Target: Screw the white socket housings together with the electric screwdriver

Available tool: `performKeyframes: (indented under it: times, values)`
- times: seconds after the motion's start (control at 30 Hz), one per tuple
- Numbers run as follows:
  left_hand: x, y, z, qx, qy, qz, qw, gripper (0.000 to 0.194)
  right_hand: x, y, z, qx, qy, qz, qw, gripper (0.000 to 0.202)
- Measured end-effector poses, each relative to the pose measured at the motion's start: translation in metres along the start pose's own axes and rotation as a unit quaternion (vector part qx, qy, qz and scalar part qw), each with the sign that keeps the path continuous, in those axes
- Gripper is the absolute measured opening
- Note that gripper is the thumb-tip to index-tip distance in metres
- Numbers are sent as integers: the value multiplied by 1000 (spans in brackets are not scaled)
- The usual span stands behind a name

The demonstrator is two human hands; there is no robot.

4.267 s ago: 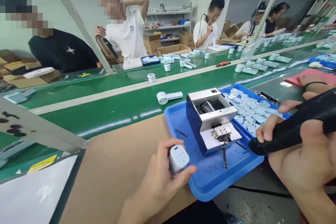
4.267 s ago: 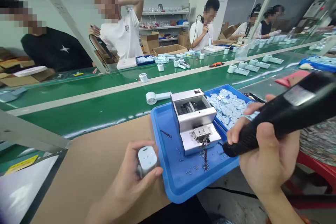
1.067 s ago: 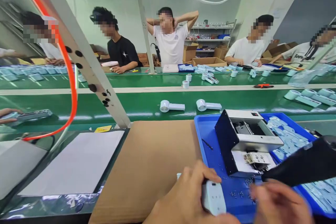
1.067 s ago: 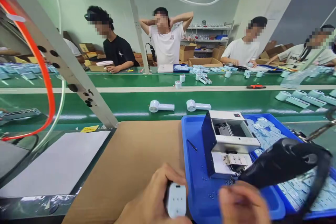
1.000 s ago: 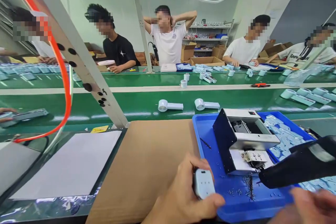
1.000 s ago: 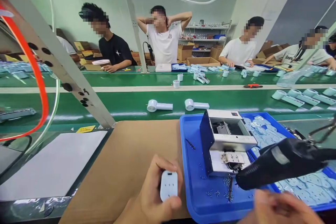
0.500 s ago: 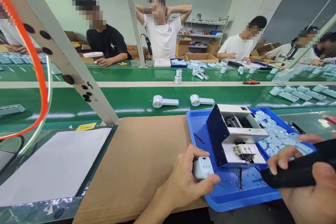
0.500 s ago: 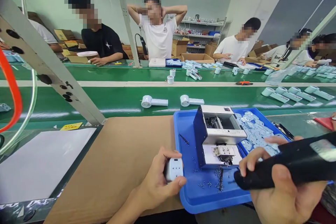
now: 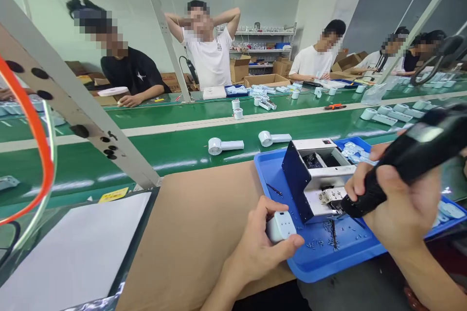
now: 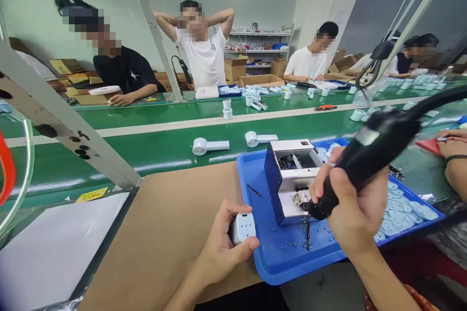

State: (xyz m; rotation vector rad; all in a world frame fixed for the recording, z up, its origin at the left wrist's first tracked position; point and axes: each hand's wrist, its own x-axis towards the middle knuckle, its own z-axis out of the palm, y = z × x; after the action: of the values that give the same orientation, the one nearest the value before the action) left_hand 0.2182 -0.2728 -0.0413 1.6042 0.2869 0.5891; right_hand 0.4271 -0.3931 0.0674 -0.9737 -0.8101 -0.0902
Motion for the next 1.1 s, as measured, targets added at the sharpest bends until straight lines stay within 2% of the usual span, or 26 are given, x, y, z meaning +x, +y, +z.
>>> performKeyframes:
  times: [0.13,0.2,0.27,0.33,0.4,0.57,0.83,1.0,1.1]
  values:
    - [-3,-5,-1,4,10,12,1000,76,-3,-40,38,31,35,-3,999,46]
    - [-4,-7,-1,3,26,23,999,73,-6,-53,59,54,-7,14,998,44]
    - [-5,-7,0,-2,28,27,999,69,-12,-55,77,93,-37,7,995,25]
    - [-5,-6,1,-3,25,27,999,67,-19,-48,91,145,-26,-9,989,9]
    - [-5,-4,1,2,25,33,999,67,-25,-39,100,176,-20,-16,984,8]
    - [-4,-1,2,6,20,60,998,64,-28,-27,102,189,-60,0,980,10]
    - [-4,3,3,51,18,64,996,67,-30,-31,105,234,-92,39,967,17]
    - [-5,3,4,79,21,49,995,73,-25,-33,98,210,-143,66,965,22]
    - [-5,3,5,78,17,47,996,75,-23,-34,93,183,-161,60,968,14]
